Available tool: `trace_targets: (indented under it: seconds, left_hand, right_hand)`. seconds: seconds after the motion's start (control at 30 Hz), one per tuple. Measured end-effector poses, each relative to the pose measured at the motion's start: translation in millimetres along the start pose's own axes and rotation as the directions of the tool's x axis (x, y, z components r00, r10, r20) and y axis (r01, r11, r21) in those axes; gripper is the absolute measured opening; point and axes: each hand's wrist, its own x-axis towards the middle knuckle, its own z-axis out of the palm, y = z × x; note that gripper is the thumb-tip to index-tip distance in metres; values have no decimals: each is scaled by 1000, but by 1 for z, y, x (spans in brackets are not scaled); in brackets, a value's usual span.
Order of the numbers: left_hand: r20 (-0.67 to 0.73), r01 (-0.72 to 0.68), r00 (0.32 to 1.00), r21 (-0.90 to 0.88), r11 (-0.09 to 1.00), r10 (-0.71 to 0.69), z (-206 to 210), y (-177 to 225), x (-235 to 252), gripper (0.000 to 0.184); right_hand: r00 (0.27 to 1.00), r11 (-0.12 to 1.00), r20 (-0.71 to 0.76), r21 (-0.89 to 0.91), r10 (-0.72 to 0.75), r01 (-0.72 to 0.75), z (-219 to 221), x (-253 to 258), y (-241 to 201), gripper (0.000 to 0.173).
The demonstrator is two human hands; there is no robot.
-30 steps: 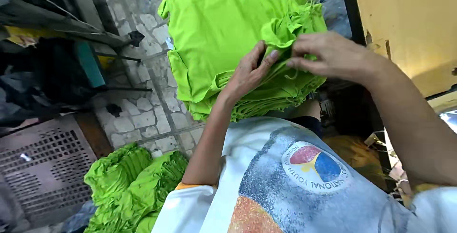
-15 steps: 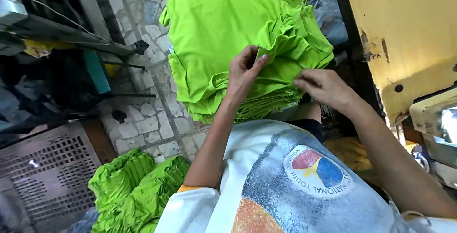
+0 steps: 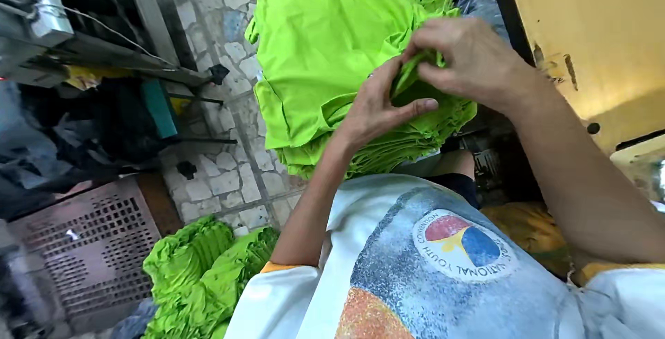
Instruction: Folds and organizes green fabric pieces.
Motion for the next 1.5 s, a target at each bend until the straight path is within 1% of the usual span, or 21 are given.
trace_targets:
  seconds: [0.07, 0.13, 0.17, 0.23, 0.3, 0.4, 0.5, 0.57, 0.6, 0.67, 0.73, 0.77, 0.83, 0.9, 1.0, 1.07, 1.17, 1.27, 1.37, 1.43, 1.5]
  left_hand:
    - [-107, 56, 993, 69, 996, -48, 8, -9, 8, 34]
    - [-207, 191, 952, -164, 968, -224, -1, -17, 15, 23]
    - [-240, 227, 920, -315, 922, -308, -10, -19, 17, 22]
    - [-282, 269, 863, -445, 854, -419, -27, -18, 18, 24]
    - [-242, 304, 860, -464, 832, -449, -36, -13, 19, 28]
    - [-170, 240, 927, -418, 876, -335, -28, -10, 15, 24]
    - [-18, 135, 990, -212, 968, -142, -16, -11, 1, 39]
    - [72, 108, 992, -27, 994, -106, -2, -14, -2, 58]
    - [61, 87, 994, 51, 995, -90, 5, -16, 0, 56]
    - [-91, 109, 991, 125, 986, -98, 13, -23, 8, 32]
    - [-196, 251, 948, -17, 968, -250, 2, -27, 17, 23]
    - [-227, 295, 918, -154, 943, -325, -6, -28, 19, 23]
    - [-232, 345, 862, -382, 857, -451, -22, -23, 17, 29]
    - [-211, 373, 829, -480, 794, -518, -31, -19, 17, 35]
    - [-172, 354, 861, -473, 807, -479, -24, -18, 15, 33]
    - [-160, 299, 911, -378, 876, -380, -15, -21, 10, 28]
    - [-91, 146, 983, -138, 980, -159, -7, -18, 2, 34]
    - [74, 11, 997, 41, 999, -14, 3, -12, -14, 52]
    - [29, 31, 999, 21, 999, -31, 21, -21, -27, 47]
    - [-89, 47, 995, -27, 999, -49, 30, -25, -26, 35]
    - [-168, 39, 985, -48, 998, -46, 34, -26, -22, 22]
  right_hand:
    - [979, 990, -202, -133, 20, -47, 10, 10, -10, 23]
    - [936, 969, -346, -244, -62, -26, 24, -1, -19, 31]
    - [930, 964, -338, -262, -142, 52, 34, -15, -22, 31]
    - [965, 946, -120, -258, -234, 198, 61, -46, -15, 32]
    - [983, 944, 93, -277, -160, 180, 77, -63, 2, 35]
    - [976, 945, 208, -300, -69, 130, 56, -60, 8, 45]
    - [954, 994, 301, -103, 6, 27, 18, -37, 8, 26]
    - [976, 1000, 218, 25, -17, 12, 3, -15, 11, 19]
    - [990, 1000, 144, 24, -8, 4, 3, -6, 10, 20]
    - [998, 996, -44, -80, 34, -37, 16, 4, 0, 23]
    - [972, 978, -227, -210, -54, 6, 36, -6, -12, 28]
    - [957, 962, -247, -259, -153, 87, 45, -20, -16, 28]
    - [964, 928, -54, -290, -260, 234, 65, -50, -11, 28]
    - [972, 917, 170, -338, -161, 211, 74, -67, 5, 26]
    - [980, 894, 151, -410, -129, 181, 63, -65, 17, 16]
    - [980, 921, 168, -355, -107, 162, 52, -61, 15, 18]
    - [979, 982, 205, -190, 18, 22, 41, -62, 10, 26]
    - [962, 963, 96, 61, 254, -261, 30, -67, 11, 26]
    - [828, 755, 161, 346, 537, -557, 27, -69, 18, 36]
    - [733, 610, 183, 444, 655, -656, 36, -68, 15, 50]
    - [678, 550, 173, 458, 715, -698, 50, -68, 9, 60]
